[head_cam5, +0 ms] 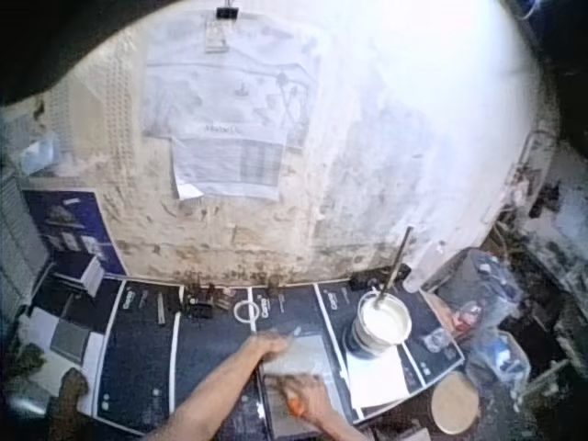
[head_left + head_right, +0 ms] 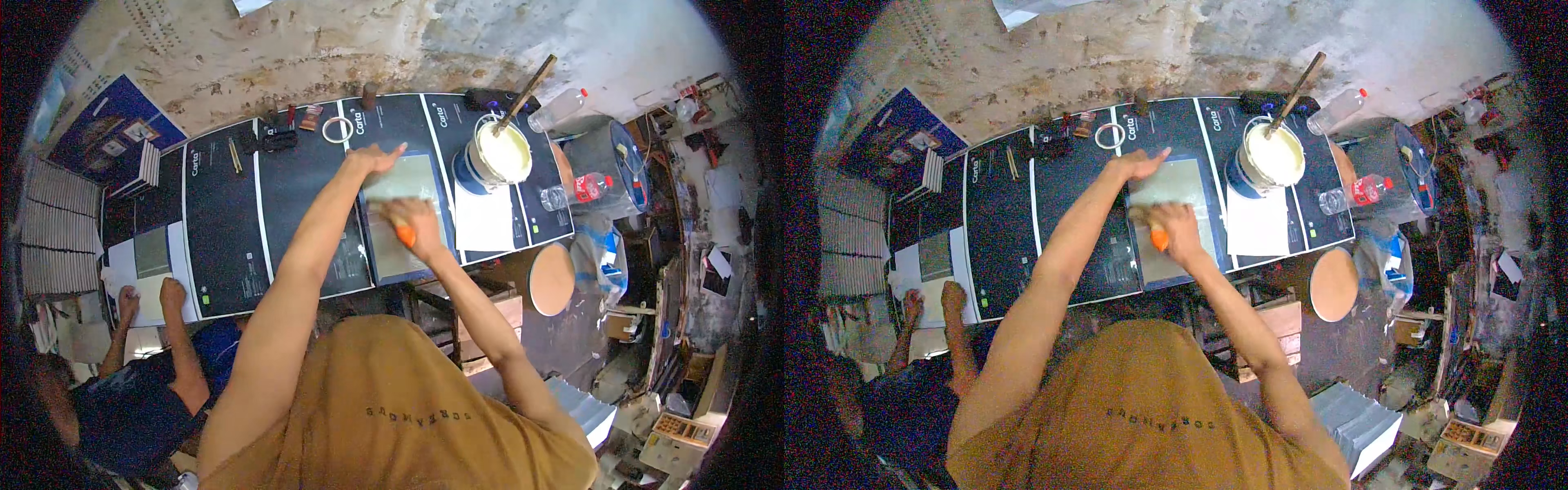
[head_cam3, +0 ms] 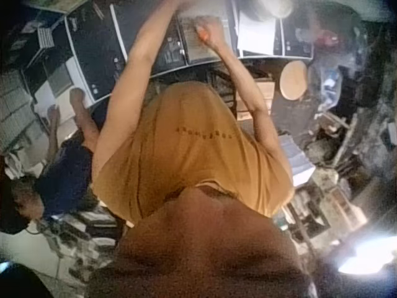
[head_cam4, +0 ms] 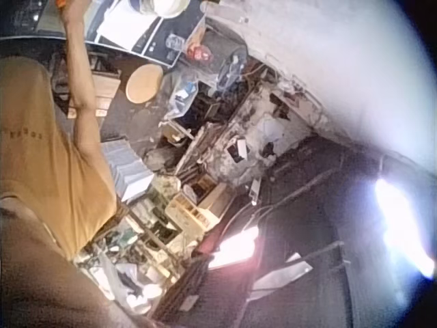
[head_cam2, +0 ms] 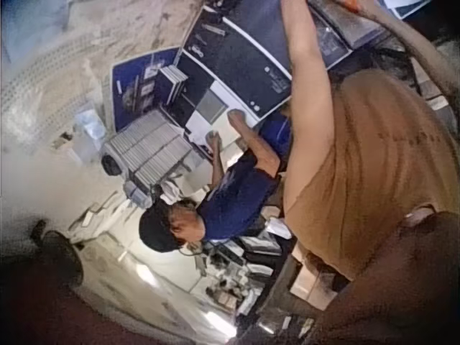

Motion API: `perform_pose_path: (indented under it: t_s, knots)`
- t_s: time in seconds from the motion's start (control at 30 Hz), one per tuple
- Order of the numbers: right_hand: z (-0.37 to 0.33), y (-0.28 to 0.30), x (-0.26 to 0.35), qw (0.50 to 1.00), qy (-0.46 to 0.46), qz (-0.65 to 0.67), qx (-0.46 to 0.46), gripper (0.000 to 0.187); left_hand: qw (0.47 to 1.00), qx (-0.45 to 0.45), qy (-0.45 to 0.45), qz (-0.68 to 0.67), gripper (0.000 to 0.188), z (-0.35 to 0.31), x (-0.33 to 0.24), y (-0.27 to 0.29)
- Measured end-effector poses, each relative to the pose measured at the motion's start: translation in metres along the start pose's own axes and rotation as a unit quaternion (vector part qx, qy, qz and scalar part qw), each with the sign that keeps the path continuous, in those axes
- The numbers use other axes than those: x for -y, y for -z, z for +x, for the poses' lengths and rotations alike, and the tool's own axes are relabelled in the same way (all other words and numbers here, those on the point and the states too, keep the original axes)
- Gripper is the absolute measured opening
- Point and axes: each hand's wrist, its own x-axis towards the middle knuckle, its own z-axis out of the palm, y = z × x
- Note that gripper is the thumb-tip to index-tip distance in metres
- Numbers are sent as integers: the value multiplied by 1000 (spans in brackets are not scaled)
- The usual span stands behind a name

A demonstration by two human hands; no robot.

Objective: The person applies adhesive to individual cardboard sheets using a brush, dipping the brush into a container of white liquid, spreading it across the surface of the sheets, and stacking the sheets after each application.

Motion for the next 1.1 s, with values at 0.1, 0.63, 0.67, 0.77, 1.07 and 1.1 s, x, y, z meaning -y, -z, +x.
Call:
perform_pose_path:
  t_s: [0.1, 0.63, 0.67, 0.77, 1.07, 1.1]
  knots:
    - [9, -23, -5, 996, -33, 6, -84, 35, 1000, 20, -1, 15, 113, -9, -8, 0]
    - [-77, -11, 52, 988, -10, 70, 138, 27, 998, -44, 5, 52, 92, -12, -8, -15]
    - [-77, 1, 55, 988, -11, 69, 138, 27, 997, -50, -8, 58, 91, -10, -6, -17]
    - [-60, 38, 61, 978, -9, 87, 189, 32, 998, -49, 0, 48, 91, -7, -9, -20]
    - [-37, -35, 62, 991, -21, 67, 112, 26, 997, -53, -13, 58, 92, -5, -1, -17]
    - [-43, -23, 73, 991, -21, 68, 115, 26, 997, -54, -17, 59, 92, -5, 1, -21]
